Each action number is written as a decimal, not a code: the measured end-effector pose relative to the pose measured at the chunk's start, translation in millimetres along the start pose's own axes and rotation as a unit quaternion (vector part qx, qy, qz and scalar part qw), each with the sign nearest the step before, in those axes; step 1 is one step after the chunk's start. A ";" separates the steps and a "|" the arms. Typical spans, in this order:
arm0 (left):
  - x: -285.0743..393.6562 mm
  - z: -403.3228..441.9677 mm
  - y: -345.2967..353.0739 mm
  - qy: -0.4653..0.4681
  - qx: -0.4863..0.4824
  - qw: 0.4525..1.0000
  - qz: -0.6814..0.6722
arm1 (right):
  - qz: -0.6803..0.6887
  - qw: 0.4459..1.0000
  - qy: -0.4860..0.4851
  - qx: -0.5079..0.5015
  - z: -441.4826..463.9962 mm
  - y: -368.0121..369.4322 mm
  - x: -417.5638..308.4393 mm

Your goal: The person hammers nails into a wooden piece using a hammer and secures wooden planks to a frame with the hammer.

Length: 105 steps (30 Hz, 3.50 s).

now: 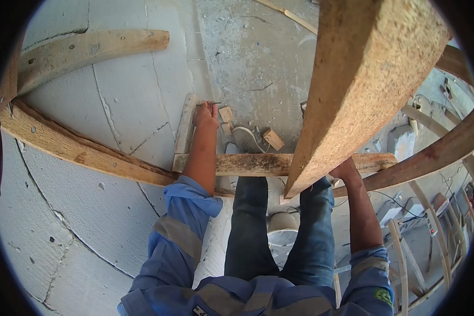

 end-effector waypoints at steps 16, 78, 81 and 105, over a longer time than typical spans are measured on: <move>-1.1 -4.0 4.3 -0.006 0.021 1.000 -0.018 | 0.005 0.993 -0.117 0.024 5.9 25.3 79.0; -126.4 -248.0 -109.3 -0.305 -0.446 0.841 -0.022 | 0.737 0.611 0.254 0.135 90.3 194.9 -231.7; -133.6 -242.9 -112.9 -0.312 -0.440 0.842 -0.018 | 0.758 0.567 0.239 0.214 100.0 201.6 -230.0; -113.5 -254.7 -96.5 -0.335 -0.476 0.813 0.010 | 0.697 0.628 0.241 0.251 113.5 195.8 -239.8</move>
Point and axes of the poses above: each hand's wrist, its own z-axis towards the middle knuckle, its own y-axis out of the palm, x = y × z, the point moved 4 cm from there along z, towards the middle knuckle, and after that the axes turned 1 degree about z, right-handed, at the moved point
